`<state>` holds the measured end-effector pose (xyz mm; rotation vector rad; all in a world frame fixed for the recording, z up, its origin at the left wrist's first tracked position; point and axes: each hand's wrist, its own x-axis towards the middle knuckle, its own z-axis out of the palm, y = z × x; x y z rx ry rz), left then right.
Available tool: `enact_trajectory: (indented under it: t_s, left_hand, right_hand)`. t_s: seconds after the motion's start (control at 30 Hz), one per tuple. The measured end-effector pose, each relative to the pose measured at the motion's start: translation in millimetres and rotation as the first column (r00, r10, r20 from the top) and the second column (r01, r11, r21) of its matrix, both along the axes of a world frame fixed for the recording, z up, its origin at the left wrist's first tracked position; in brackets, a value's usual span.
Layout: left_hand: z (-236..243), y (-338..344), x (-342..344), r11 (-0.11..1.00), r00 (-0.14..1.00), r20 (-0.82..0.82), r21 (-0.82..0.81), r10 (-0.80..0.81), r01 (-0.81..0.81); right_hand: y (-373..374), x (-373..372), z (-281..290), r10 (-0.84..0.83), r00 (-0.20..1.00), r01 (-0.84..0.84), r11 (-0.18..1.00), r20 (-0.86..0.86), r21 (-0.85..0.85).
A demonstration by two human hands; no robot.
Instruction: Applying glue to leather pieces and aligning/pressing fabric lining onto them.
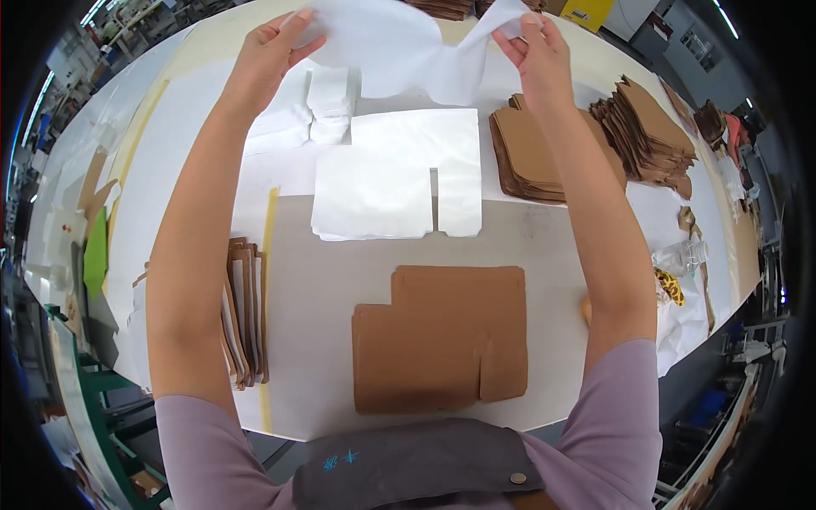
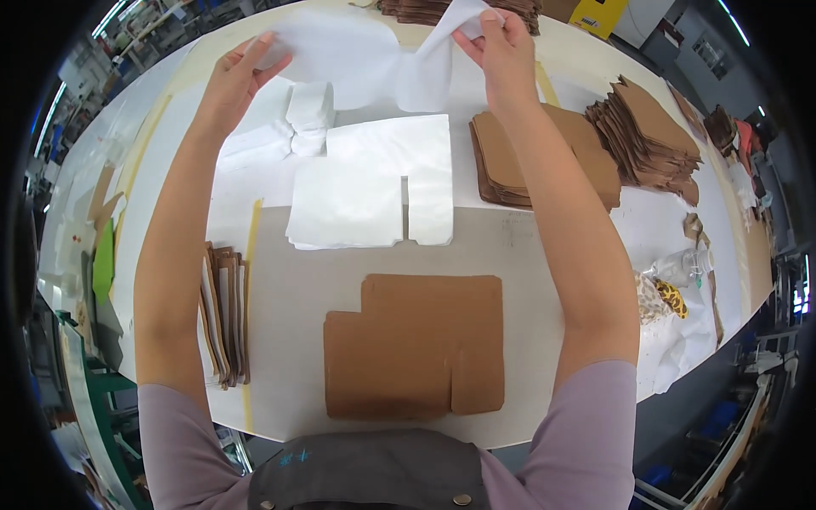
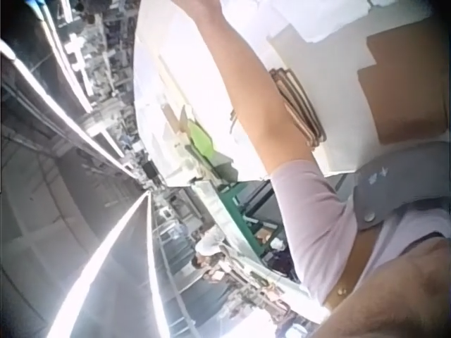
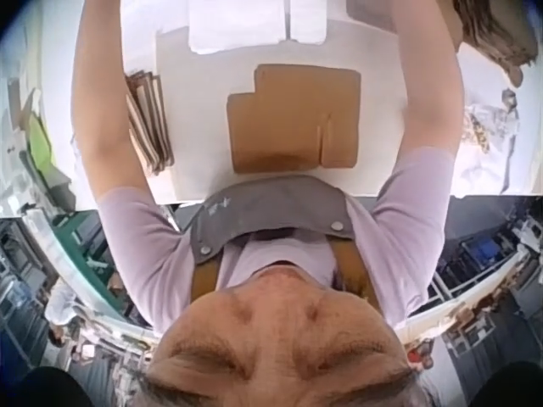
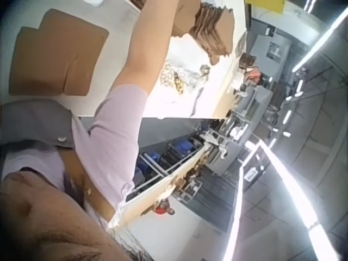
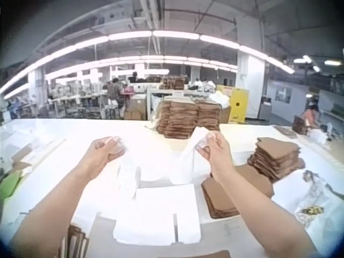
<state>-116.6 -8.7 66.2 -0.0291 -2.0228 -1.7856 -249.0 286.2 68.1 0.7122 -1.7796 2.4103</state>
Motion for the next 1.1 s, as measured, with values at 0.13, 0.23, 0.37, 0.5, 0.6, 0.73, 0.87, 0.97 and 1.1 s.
enact_trajectory:
  t_s: [0.13, 0.23, 0.37, 0.5, 0.6, 0.73, 0.87, 0.97, 1.1]
  left_hand:
    - [1.2, 31.1, 69.6, 0.947, 0.993, 0.111, -0.323, 0.037, 0.001]
    - [-29.9, 53.9, 116.9, 0.919, 0.964, 0.239, -0.342, -0.119, 0.198]
    - [-63.3, 84.2, 162.9, 0.888, 0.929, 0.338, -0.367, -0.150, 0.277]
    - [-85.0, 93.6, 182.0, 0.906, 0.938, 0.331, -0.357, -0.105, 0.228]
    - [-89.3, 97.7, 171.9, 0.965, 0.913, 0.404, -0.255, 0.052, 0.057]
    - [-97.1, 94.9, 147.4, 0.947, 0.834, 0.470, -0.264, 0.290, -0.180]
    - [-101.4, 97.1, 141.8, 0.861, 0.782, 0.466, -0.480, 0.414, -0.170]
    - [-117.8, 100.3, 144.7, 0.768, 0.808, 0.364, -0.619, 0.464, -0.162]
    - [-128.5, 94.9, 145.9, 0.662, 0.807, 0.272, -0.726, 0.524, -0.185]
  right_hand:
    - [39.7, 64.1, -21.2, 0.069, 0.978, 0.010, 0.926, -0.197, 0.378]
    - [75.1, 104.6, -68.7, 0.250, 0.951, -0.148, 0.883, -0.180, 0.445]
    - [117.0, 147.9, -101.3, 0.329, 0.930, -0.134, 0.721, -0.166, 0.680]
    - [121.5, 159.2, -109.4, 0.385, 0.881, -0.070, 0.684, -0.277, 0.726]
    - [116.5, 150.9, -114.3, 0.245, 0.964, -0.107, 0.714, -0.103, 0.692]
    - [94.5, 130.8, -119.9, 0.026, 0.975, -0.158, 0.784, 0.223, 0.600]
    - [88.6, 124.1, -128.6, -0.024, 0.989, -0.117, 0.497, 0.149, 0.860]
    - [89.5, 129.4, -132.9, -0.064, 0.998, 0.005, 0.446, 0.026, 0.895]
    - [85.3, 128.8, -123.1, -0.095, 0.941, -0.222, 0.552, 0.326, 0.804]
